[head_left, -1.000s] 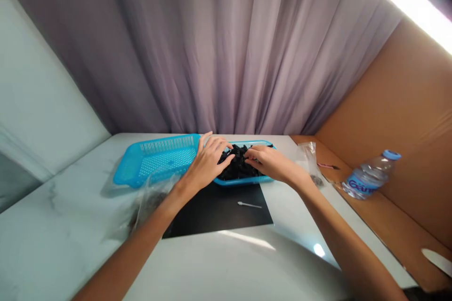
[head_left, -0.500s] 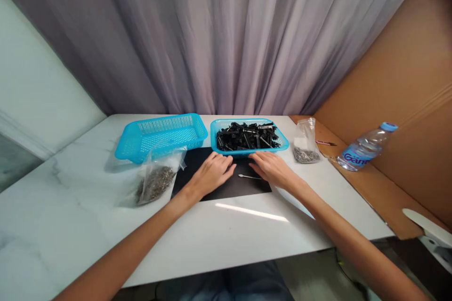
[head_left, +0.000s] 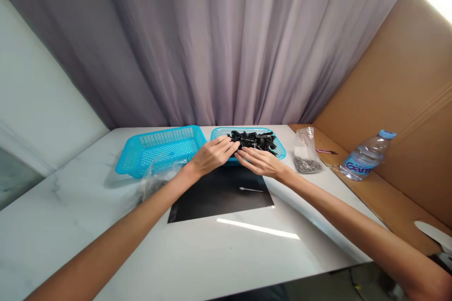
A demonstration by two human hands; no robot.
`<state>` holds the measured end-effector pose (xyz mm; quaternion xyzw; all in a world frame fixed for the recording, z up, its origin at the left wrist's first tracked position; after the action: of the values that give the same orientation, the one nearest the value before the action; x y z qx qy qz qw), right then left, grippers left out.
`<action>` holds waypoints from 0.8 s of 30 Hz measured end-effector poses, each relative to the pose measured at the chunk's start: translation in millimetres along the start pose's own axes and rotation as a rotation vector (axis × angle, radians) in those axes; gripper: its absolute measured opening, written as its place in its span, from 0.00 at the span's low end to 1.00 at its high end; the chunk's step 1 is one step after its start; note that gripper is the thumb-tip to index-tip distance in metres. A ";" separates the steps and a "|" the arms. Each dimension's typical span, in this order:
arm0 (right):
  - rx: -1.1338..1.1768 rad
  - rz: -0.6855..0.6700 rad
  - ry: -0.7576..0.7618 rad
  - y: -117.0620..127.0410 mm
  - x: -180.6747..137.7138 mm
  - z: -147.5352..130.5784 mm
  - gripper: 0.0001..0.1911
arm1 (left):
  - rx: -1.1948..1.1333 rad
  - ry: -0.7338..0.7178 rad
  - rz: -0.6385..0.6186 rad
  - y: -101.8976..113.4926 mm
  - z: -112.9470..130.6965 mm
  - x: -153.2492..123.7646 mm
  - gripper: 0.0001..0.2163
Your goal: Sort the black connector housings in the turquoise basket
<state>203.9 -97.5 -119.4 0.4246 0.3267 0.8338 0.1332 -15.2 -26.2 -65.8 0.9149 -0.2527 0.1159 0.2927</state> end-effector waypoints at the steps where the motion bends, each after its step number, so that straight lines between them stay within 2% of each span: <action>1: 0.004 -0.061 0.002 0.6 7.8 8.0 0.23 | -0.025 -0.012 -0.028 -3.1 -11.2 4.7 0.14; 4: 0.030 -0.241 -0.062 1.9 31.7 32.2 0.24 | -0.169 0.063 -0.194 -14.4 -40.0 18.1 0.15; 6: 0.028 -0.309 -0.138 0.2 44.7 46.3 0.24 | -0.239 0.184 -0.311 -22.2 -53.9 23.2 0.14; 8: 0.002 -0.344 -0.201 -3.9 53.6 57.4 0.22 | -0.250 0.283 -0.377 -29.0 -63.4 23.5 0.13; 17: -0.129 -0.441 -0.234 -24.3 65.3 78.7 0.12 | -0.170 0.509 -0.526 -45.9 -81.3 -5.9 0.15; 20: -0.142 -0.452 -0.239 -29.4 67.3 80.1 0.11 | -0.185 0.501 -0.543 -49.7 -82.9 -7.4 0.16; 24: -0.156 -0.413 -0.255 -34.6 68.9 74.6 0.12 | -0.231 0.416 -0.495 -54.6 -78.5 1.5 0.20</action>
<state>219.7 -4.8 -67.6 0.4392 0.3216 0.7513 0.3731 10.0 58.1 -28.4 0.8661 0.0307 0.1961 0.4587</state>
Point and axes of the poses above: each hand's wrist, its own x-axis towards the middle knuckle, its own y-axis out of the back of the hand, z = x × y, the point moved 1 cm from there along x, towards the middle knuckle, and after that the axes turned 13 degrees about -y, right-handed, at the moved point
